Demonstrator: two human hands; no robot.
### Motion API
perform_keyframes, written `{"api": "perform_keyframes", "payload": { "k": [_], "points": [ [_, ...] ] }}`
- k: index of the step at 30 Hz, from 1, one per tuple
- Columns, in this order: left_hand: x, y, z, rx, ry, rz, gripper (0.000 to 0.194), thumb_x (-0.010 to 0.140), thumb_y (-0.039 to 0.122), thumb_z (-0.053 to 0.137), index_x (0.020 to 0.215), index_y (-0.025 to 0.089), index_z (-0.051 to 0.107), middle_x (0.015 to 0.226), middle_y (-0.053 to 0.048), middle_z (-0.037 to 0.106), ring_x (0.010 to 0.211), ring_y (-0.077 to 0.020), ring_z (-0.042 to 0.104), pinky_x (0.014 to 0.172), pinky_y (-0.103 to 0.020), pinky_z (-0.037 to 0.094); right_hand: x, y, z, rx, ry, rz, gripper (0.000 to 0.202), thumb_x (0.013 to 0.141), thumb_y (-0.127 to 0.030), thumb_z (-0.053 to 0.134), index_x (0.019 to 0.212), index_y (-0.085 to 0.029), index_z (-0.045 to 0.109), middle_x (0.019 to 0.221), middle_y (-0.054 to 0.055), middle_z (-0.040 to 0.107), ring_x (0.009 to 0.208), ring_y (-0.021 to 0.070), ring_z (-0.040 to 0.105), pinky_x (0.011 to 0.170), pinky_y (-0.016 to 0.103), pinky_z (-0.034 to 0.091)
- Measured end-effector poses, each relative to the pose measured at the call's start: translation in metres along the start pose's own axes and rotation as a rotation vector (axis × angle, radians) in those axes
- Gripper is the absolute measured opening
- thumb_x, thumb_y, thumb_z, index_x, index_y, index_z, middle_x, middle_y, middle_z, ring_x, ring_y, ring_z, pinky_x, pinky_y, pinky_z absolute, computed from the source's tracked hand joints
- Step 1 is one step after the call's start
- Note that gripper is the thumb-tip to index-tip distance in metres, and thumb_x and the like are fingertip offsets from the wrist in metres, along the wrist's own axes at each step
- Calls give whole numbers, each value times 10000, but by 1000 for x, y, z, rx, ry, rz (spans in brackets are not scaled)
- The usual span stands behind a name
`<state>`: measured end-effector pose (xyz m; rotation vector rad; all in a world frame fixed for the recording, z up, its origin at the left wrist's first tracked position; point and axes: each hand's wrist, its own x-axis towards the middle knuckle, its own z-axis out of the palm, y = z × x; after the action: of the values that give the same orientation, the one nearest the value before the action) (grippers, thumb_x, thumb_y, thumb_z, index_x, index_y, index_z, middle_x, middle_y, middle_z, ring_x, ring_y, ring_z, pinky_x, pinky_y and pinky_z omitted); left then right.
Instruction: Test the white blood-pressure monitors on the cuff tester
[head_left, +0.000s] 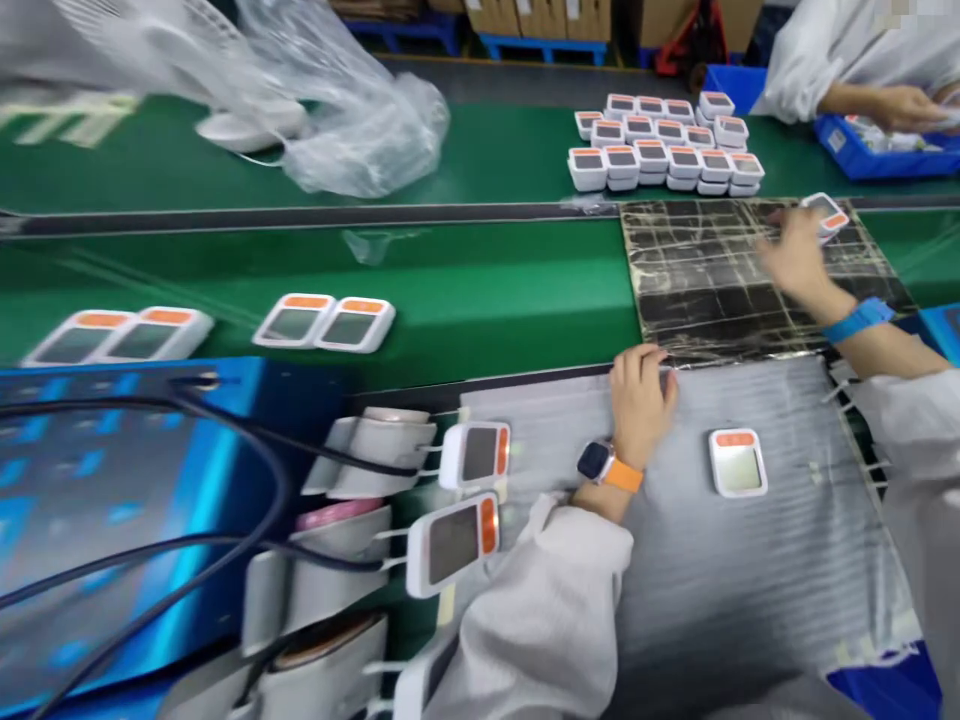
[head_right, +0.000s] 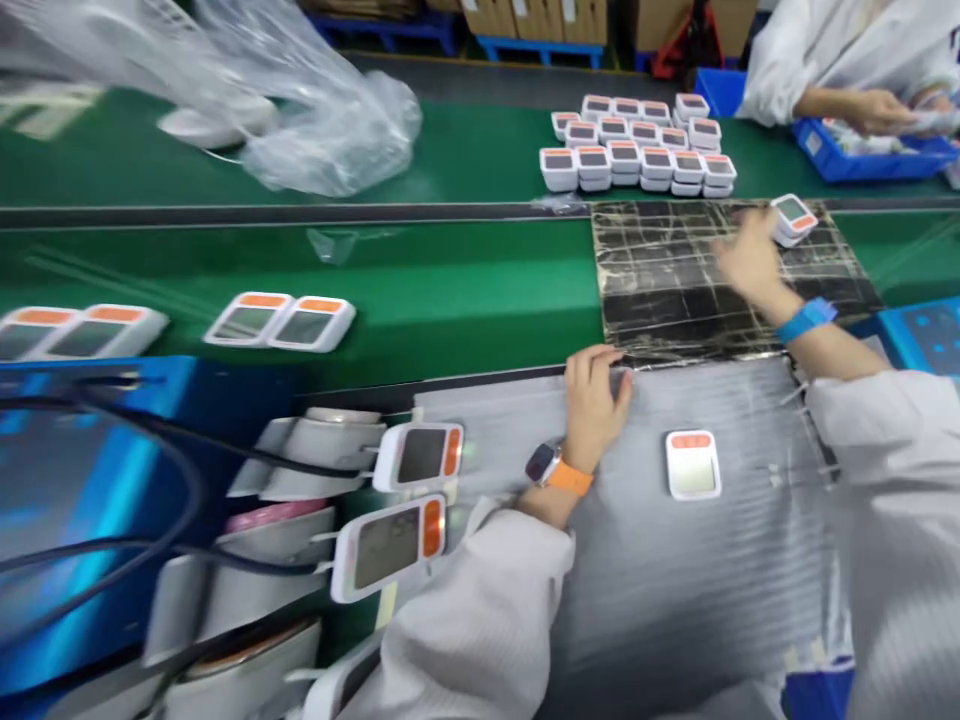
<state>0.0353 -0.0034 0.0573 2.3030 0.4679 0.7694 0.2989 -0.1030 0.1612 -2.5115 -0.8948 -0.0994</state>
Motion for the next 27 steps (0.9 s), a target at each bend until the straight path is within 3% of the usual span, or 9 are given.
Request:
{"api": "perform_keyframes", "payload": {
  "k": [1,5,9,11,13,17,21,24,27],
  "points": [
    [0,0,0,3,8,-4,199,957,202,544,1144,171,601,1232,-132,610,1172,-271,546,1030,-467,452,-26,-15,3,-97,-68,-14,414,936,-320,592,1205,-6,614,1378,230,512,1222,330,614,1055,444,452],
    [6,10,-9,53,-46,-66,155,932,200,551,1073,182,613,1158,-117,650,1124,-273,578,980,-436,460,-138,-50,3,-235,-804,-347,115,892,-314,682,936,-221,734,953,76,729,835,248,702,781,360,560],
    [8,45,-33,110,-543,-206,141,893,268,621,1022,214,600,895,-37,702,864,-232,670,787,-335,494,-177,-38,1,-268,-870,-312,149,880,-251,634,959,-205,751,970,96,742,909,256,690,758,319,522],
    [-1,72,-40,120,-835,-163,337,851,406,709,1096,210,587,875,-40,713,821,-250,692,719,-317,490,-170,-29,4,-170,-947,-233,176,858,-225,617,954,-183,758,905,68,753,820,219,683,699,281,502],
    [-18,98,-39,186,-953,-96,597,801,565,757,1202,171,556,959,-99,720,879,-300,710,717,-331,501,-160,-25,8,-77,-1028,-151,183,811,-175,610,905,-160,766,801,38,748,709,185,652,615,249,470],
    [-55,131,-19,440,-797,-87,760,827,679,691,1283,94,522,1081,-204,661,863,-333,719,704,-354,526,-161,-24,4,-13,-985,-81,216,761,-88,581,835,-134,778,751,39,748,679,169,630,601,232,459],
    [-66,130,-5,489,-659,-13,672,858,466,709,1359,78,486,1126,-213,643,948,-353,692,766,-396,541,-179,6,-34,-66,-738,-96,264,862,-166,571,1035,-149,768,981,87,772,849,213,686,756,270,505],
    [-55,119,5,239,-612,-47,786,807,351,727,1474,114,386,1189,-191,654,1059,-360,663,909,-458,521,-194,51,-65,-224,-494,-175,294,849,-97,544,1051,-147,752,1077,123,749,999,256,688,893,345,517],
    [-37,110,32,-317,-589,-169,758,846,375,664,1515,224,342,1282,-139,628,1054,-295,677,937,-427,524,-203,89,-68,-257,-379,-361,360,818,-26,537,1094,-145,736,1205,135,713,1213,277,613,1047,426,474]
  ]
}}
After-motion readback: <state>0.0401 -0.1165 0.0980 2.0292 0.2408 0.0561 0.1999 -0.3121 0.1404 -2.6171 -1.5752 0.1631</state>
